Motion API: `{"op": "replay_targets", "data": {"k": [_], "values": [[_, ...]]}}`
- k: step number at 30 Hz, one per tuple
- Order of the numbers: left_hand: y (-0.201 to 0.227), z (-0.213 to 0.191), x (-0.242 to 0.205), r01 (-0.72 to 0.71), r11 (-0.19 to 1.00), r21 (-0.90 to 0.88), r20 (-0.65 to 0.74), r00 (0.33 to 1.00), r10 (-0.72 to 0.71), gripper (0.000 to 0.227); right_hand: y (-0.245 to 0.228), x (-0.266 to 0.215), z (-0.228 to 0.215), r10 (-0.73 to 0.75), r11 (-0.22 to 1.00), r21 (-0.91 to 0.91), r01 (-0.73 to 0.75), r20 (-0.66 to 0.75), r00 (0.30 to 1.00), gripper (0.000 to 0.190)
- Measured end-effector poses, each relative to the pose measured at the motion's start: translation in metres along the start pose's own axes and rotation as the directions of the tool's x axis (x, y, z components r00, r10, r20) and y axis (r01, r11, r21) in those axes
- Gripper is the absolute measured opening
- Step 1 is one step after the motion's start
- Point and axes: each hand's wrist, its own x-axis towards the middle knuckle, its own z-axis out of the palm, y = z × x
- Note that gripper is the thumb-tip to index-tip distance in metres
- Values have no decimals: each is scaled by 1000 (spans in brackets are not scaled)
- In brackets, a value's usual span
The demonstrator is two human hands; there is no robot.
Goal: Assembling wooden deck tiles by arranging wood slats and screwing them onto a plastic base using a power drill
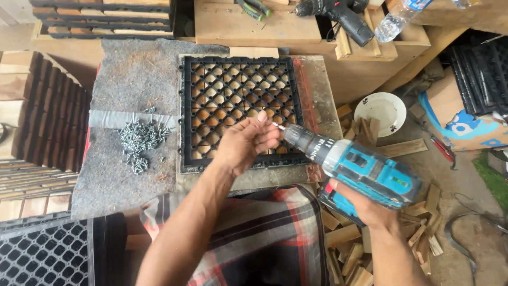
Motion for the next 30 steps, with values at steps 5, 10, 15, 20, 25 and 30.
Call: {"op": "replay_targets", "data": {"k": [5, 10, 15, 20, 25, 30], "values": [[-25, 7, 12, 9, 969, -246, -56, 998, -24, 28, -7, 9, -8, -252, 960, -109, 257, 56, 966, 30], [-30, -3, 15, 63, 970, -236, -3, 998, -65, 27, -18, 20, -11, -456, 860, -180, 477, 145, 878, 35], [-35, -4, 8, 131, 983, -127, 42, 991, -126, 26, -10, 22, -20, -615, 708, -253, 659, 238, 752, 41], [-50, 5, 15, 78, 951, -300, -39, 995, -94, 27, 21, 11, -22, -544, 828, -59, 558, 158, 824, 46], [-45, 14, 11, 111, 907, -407, 17, 993, -114, 18, 44, 11, -19, -341, 826, 517, 226, 137, 930, 45], [-53, 18, 13, 103, 901, -420, 1, 994, -113, 20, 39, 11, -25, -328, 872, 427, 240, 143, 934, 53]]}}
